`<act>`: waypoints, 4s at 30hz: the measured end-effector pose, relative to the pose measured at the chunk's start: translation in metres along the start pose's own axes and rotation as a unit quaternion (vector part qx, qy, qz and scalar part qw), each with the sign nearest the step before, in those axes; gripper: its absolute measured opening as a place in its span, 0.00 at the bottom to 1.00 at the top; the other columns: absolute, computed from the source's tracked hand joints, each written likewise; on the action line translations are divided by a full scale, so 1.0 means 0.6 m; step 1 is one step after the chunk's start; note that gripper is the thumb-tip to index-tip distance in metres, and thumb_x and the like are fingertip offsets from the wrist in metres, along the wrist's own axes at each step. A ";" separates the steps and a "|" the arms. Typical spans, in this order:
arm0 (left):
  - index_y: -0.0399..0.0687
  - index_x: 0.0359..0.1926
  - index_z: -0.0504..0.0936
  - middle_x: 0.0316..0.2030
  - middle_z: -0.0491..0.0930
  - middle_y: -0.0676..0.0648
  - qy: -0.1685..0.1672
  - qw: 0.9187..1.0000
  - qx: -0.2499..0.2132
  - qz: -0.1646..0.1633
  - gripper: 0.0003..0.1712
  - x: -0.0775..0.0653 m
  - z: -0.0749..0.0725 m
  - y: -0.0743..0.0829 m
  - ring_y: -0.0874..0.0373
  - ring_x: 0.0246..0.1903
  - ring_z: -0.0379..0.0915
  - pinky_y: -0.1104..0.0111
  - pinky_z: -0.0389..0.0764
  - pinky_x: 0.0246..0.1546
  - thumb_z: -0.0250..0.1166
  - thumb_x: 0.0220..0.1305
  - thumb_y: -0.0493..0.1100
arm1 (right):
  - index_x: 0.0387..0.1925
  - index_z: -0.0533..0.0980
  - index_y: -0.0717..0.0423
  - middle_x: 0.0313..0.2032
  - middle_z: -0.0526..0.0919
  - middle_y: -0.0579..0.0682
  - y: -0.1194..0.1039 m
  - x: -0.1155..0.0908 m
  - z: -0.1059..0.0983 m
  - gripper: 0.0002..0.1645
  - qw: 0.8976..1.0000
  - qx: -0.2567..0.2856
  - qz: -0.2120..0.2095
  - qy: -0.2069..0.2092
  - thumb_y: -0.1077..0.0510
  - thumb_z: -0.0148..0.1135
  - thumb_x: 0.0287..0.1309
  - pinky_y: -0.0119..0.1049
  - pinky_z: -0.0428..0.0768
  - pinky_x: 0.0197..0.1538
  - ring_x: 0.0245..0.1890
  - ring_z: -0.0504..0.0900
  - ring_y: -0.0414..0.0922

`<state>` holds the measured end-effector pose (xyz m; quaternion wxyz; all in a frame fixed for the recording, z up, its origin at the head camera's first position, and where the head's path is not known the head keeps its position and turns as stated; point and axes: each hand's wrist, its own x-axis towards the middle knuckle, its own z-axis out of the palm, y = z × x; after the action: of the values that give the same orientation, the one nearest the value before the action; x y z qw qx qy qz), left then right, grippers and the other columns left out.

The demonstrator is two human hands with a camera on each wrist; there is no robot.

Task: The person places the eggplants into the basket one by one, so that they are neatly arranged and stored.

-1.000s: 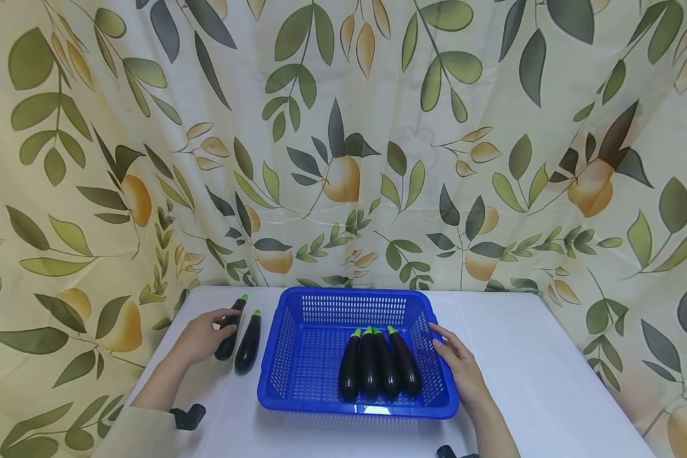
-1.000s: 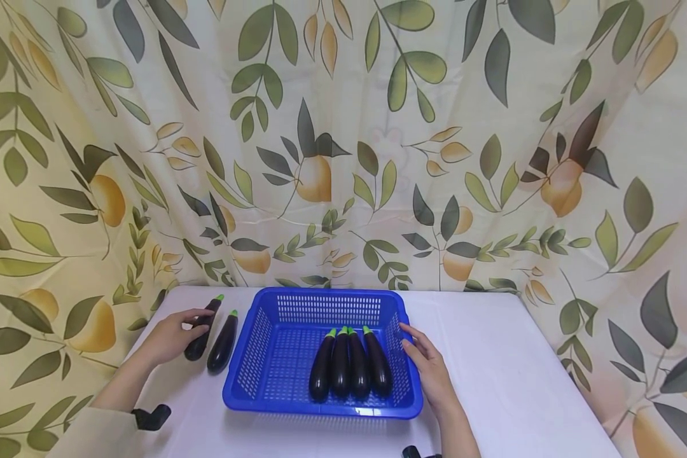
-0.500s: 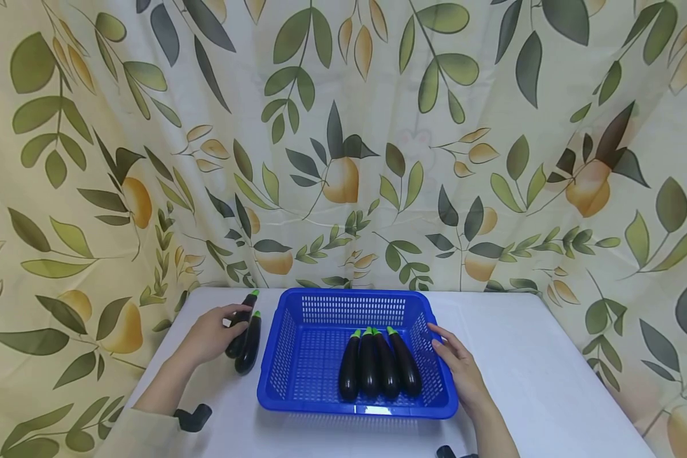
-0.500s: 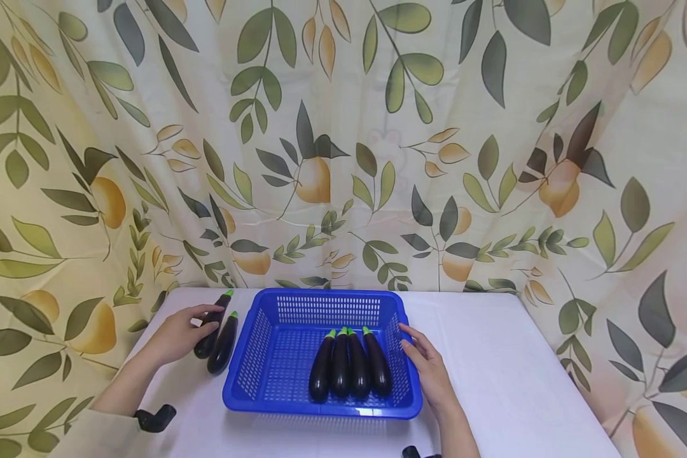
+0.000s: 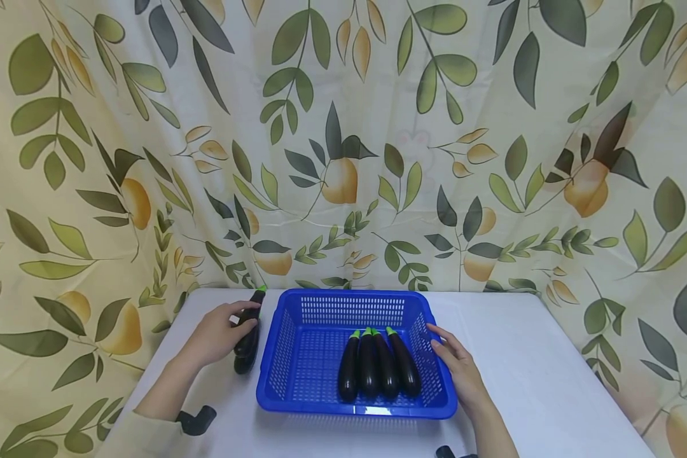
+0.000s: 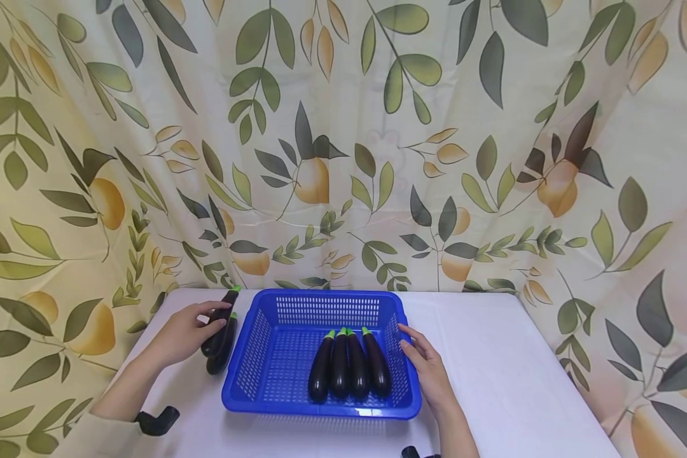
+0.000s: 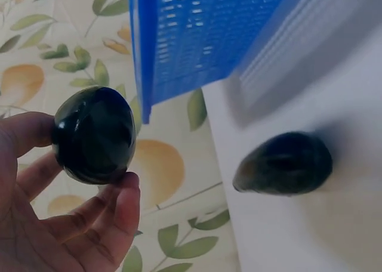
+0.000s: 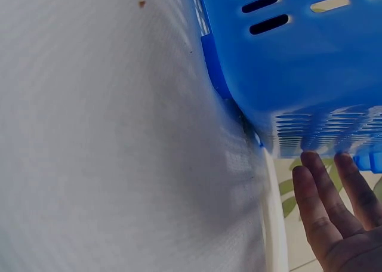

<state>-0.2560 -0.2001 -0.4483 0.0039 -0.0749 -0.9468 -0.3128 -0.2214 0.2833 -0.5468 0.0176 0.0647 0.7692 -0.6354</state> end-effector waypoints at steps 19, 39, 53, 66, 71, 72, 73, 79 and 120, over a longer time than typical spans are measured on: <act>0.57 0.64 0.82 0.62 0.81 0.38 -0.009 0.999 -0.014 0.028 0.21 -0.004 0.003 0.045 0.47 0.48 0.84 0.60 0.87 0.38 0.66 0.72 0.48 | 0.76 0.65 0.36 0.76 0.65 0.61 -0.003 0.001 0.000 0.33 1.000 0.004 -0.001 -0.006 0.36 0.51 0.76 0.60 0.80 0.64 0.72 0.71 0.66; 0.60 0.64 0.82 0.52 0.81 0.43 -0.025 0.998 -0.032 0.038 0.23 -0.008 0.028 0.084 0.55 0.40 0.77 0.66 0.79 0.35 0.67 0.69 0.46 | 0.76 0.65 0.36 0.77 0.63 0.61 -0.004 0.001 0.001 0.33 1.000 -0.007 0.002 -0.004 0.36 0.51 0.76 0.62 0.77 0.65 0.73 0.69 0.68; 0.63 0.66 0.80 0.54 0.80 0.43 -0.038 0.997 -0.052 0.038 0.25 -0.017 0.055 0.108 0.53 0.44 0.77 0.62 0.85 0.40 0.68 0.69 0.46 | 0.76 0.65 0.37 0.77 0.63 0.61 -0.007 0.001 0.001 0.33 1.000 -0.002 0.000 -0.005 0.37 0.51 0.76 0.63 0.77 0.65 0.73 0.68 0.68; 0.63 0.66 0.80 0.58 0.80 0.43 -0.046 0.996 -0.052 0.049 0.26 -0.017 0.073 0.118 0.56 0.41 0.77 0.63 0.84 0.38 0.69 0.68 0.46 | 0.76 0.65 0.37 0.77 0.63 0.61 -0.006 0.001 0.001 0.33 1.000 -0.003 -0.005 -0.008 0.37 0.51 0.76 0.63 0.79 0.63 0.72 0.69 0.69; 0.63 0.66 0.80 0.58 0.80 0.43 -0.048 0.996 -0.050 0.047 0.26 -0.016 0.079 0.122 0.56 0.41 0.77 0.64 0.85 0.38 0.69 0.69 0.47 | 0.76 0.66 0.37 0.76 0.65 0.62 -0.007 0.001 0.001 0.33 1.000 -0.002 -0.006 -0.006 0.37 0.52 0.76 0.61 0.80 0.62 0.71 0.71 0.68; 0.62 0.66 0.80 0.58 0.80 0.43 -0.050 0.996 -0.051 0.046 0.26 -0.015 0.081 0.123 0.56 0.41 0.77 0.64 0.85 0.38 0.69 0.69 0.47 | 0.76 0.66 0.37 0.76 0.65 0.62 -0.007 0.001 0.001 0.33 1.000 -0.002 -0.007 -0.006 0.37 0.51 0.76 0.61 0.80 0.62 0.71 0.70 0.68; 0.62 0.67 0.80 0.58 0.80 0.43 -0.051 0.996 -0.055 0.045 0.26 -0.015 0.082 0.123 0.55 0.41 0.77 0.64 0.84 0.38 0.69 0.69 0.47 | 0.76 0.65 0.37 0.76 0.65 0.62 -0.007 0.001 0.001 0.33 1.000 -0.002 -0.006 -0.007 0.37 0.51 0.76 0.61 0.80 0.62 0.71 0.71 0.68; 0.63 0.67 0.79 0.62 0.79 0.42 -0.060 0.995 -0.064 0.041 0.26 -0.016 0.089 0.125 0.54 0.41 0.76 0.64 0.84 0.37 0.68 0.69 0.47 | 0.76 0.65 0.38 0.76 0.65 0.62 -0.008 0.000 0.000 0.32 1.000 -0.003 -0.008 -0.008 0.37 0.50 0.76 0.61 0.80 0.62 0.71 0.71 0.68; 0.58 0.70 0.76 0.54 0.76 0.42 -0.127 0.989 -0.061 0.053 0.36 -0.011 0.166 0.133 0.51 0.43 0.72 0.55 0.82 0.44 0.75 0.60 0.45 | 0.76 0.65 0.37 0.77 0.64 0.62 -0.007 0.001 0.000 0.33 1.000 -0.009 -0.002 -0.006 0.35 0.51 0.75 0.62 0.79 0.63 0.72 0.69 0.68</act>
<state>-0.2339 -0.0785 -0.4817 -0.1043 -0.1645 -0.9134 -0.3575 -0.2221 0.2825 -0.5430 0.0219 0.0593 0.7749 -0.6289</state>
